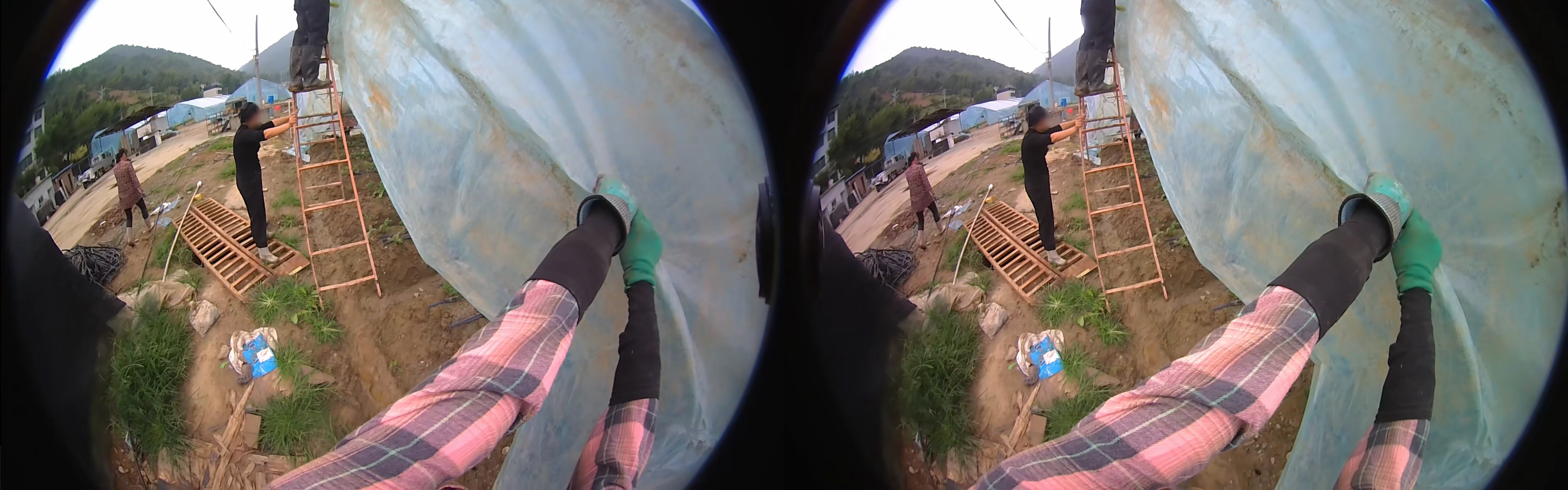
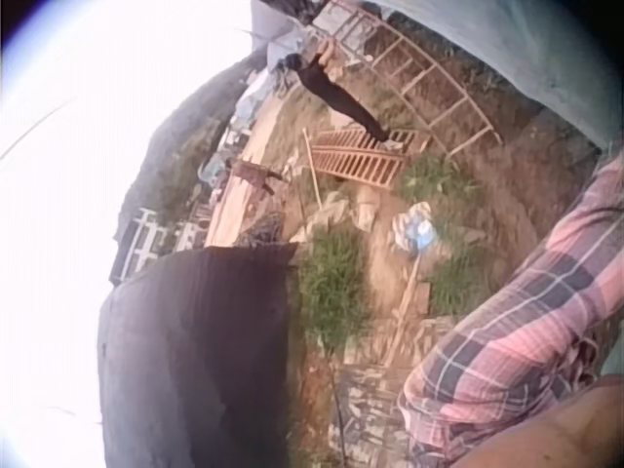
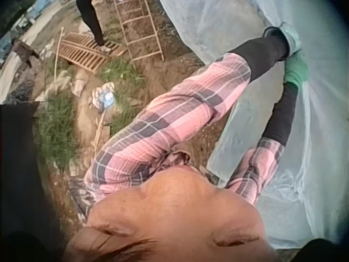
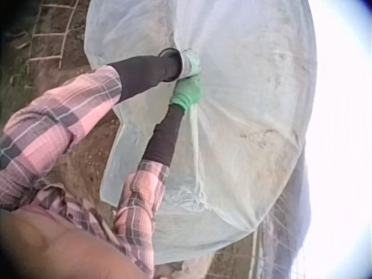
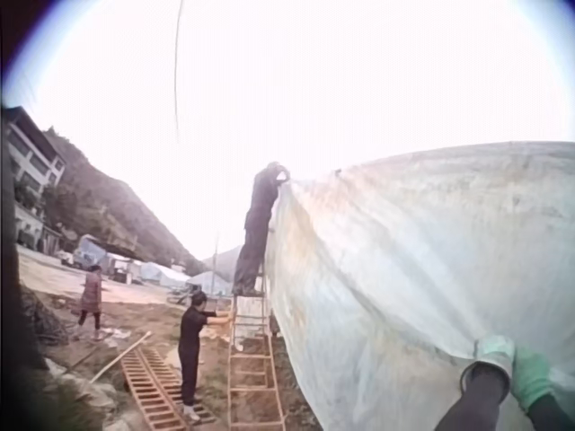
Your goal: The person pulls and smooths a large translucent plastic sheet over a greenhouse frame while coordinating with others. They repeatedly lift, stretch, and adjust the sheet to cover the curved structure, working alongside coworkers who assist from ladders and the ground.
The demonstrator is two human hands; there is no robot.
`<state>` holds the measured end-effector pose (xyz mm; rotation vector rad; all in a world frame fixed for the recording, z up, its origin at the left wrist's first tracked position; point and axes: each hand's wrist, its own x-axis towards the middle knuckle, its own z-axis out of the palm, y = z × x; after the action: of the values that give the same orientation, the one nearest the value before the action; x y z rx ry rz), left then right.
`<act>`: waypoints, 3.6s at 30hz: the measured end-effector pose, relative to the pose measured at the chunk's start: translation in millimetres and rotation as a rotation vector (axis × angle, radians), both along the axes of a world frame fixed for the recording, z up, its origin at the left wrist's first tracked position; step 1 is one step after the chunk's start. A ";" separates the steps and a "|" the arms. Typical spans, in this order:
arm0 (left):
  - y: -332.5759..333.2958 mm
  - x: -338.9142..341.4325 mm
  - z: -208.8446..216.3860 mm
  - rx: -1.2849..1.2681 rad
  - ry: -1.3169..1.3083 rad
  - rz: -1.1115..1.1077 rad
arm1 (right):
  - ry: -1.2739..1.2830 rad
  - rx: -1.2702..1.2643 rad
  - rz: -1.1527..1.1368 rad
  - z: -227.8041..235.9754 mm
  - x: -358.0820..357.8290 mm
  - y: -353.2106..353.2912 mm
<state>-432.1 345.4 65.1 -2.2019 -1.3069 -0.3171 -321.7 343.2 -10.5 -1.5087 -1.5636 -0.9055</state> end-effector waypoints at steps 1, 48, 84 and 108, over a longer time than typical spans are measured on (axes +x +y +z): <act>0.1 -3.3 -0.3 0.005 0.006 0.003 | -0.002 0.013 0.017 -0.6 -2.1 1.7; 0.7 1.9 -2.5 -0.043 0.027 0.028 | -0.087 0.015 0.042 -13.8 38.8 27.4; -4.4 -40.3 -2.5 0.293 0.108 -0.147 | -0.021 -0.026 -0.001 8.7 -12.6 -14.4; -3.4 -26.9 13.1 0.086 0.351 -0.039 | -0.168 0.023 -0.212 -57.1 89.6 -137.4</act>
<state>-459.0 341.9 78.1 -2.0960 -1.0402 0.0019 -232.1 205.8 -67.6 -1.6396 -1.5238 -1.1932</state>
